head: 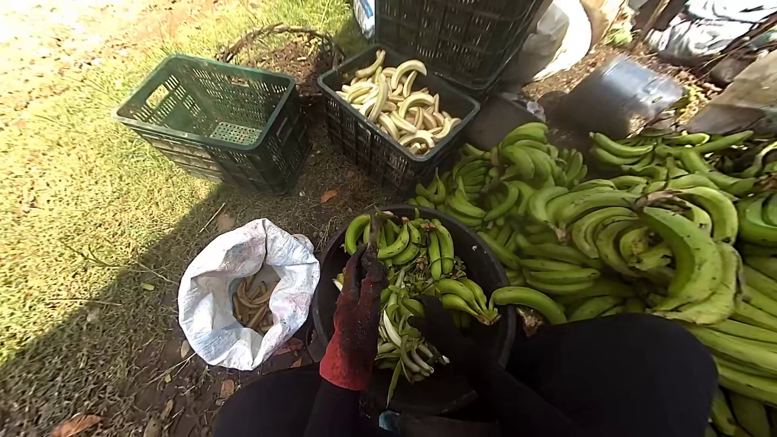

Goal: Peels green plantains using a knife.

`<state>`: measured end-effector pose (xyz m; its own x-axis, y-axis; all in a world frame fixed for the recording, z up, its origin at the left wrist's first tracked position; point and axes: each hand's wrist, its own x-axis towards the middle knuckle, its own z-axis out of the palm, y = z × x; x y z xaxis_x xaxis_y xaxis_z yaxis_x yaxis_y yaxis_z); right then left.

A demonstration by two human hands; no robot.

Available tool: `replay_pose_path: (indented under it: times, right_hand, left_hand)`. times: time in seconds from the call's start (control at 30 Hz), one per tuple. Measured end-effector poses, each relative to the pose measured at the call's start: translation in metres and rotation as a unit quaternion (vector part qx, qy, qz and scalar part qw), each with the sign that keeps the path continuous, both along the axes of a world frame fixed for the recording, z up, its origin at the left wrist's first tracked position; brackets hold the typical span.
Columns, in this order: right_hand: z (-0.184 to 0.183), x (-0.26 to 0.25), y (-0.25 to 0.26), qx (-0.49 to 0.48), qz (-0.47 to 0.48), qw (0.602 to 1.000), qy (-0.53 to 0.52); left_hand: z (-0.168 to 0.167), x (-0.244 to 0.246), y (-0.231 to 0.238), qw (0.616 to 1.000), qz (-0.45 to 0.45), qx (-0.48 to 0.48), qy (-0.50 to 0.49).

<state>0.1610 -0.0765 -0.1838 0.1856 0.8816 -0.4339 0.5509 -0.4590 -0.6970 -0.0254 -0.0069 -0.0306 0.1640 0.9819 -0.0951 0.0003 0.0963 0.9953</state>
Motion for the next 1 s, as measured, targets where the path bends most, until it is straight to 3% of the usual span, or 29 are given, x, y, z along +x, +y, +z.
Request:
replay_pose_path:
  times: [0.07,0.17,0.27,0.33,0.43,0.57,0.7,0.73,0.8,0.87,0.93,1.0]
  right_hand:
    - [0.016,0.027,0.0,0.053,-0.122,0.99,0.056]
    - [0.028,0.062,0.01,0.167,-0.278,0.932,0.161]
    - [0.05,0.075,0.02,0.246,-0.366,0.859,0.26]
    - [0.069,0.073,0.021,0.242,-0.412,0.818,0.319]
    - [0.059,0.076,0.022,0.279,-0.413,0.776,0.388]
    - [0.075,0.058,0.016,0.331,-0.39,0.745,0.428]
    - [0.1,0.04,0.014,0.29,-0.453,0.705,0.461]
    - [0.091,0.042,0.015,0.274,-0.468,0.69,0.48]
    - [0.075,0.046,0.013,0.252,-0.44,0.661,0.554]
    - [0.082,0.045,0.009,0.223,-0.411,0.618,0.632]
    - [0.091,0.049,0.008,0.21,-0.402,0.643,0.617]
    - [0.093,0.054,0.009,0.203,-0.396,0.701,0.558]
  left_hand:
    - [-0.006,0.007,-0.003,0.998,-0.046,-0.015,0.042]
    - [-0.029,0.023,-0.014,0.982,-0.134,-0.025,0.13]
    - [-0.042,0.04,-0.033,0.937,-0.21,0.049,0.274]
    - [-0.045,0.05,-0.044,0.908,-0.24,0.116,0.322]
    - [-0.047,0.061,-0.051,0.896,-0.256,0.149,0.33]
    - [-0.045,0.065,-0.054,0.898,-0.254,0.152,0.326]
    - [-0.053,0.063,-0.054,0.901,-0.243,0.19,0.306]
    - [-0.058,0.061,-0.053,0.902,-0.243,0.193,0.302]
    - [-0.068,0.055,-0.047,0.911,-0.232,0.149,0.307]
    - [-0.081,0.048,-0.038,0.924,-0.212,0.056,0.314]
    - [-0.079,0.046,-0.035,0.932,-0.224,0.005,0.286]
    - [-0.063,0.046,-0.035,0.934,-0.259,-0.01,0.247]
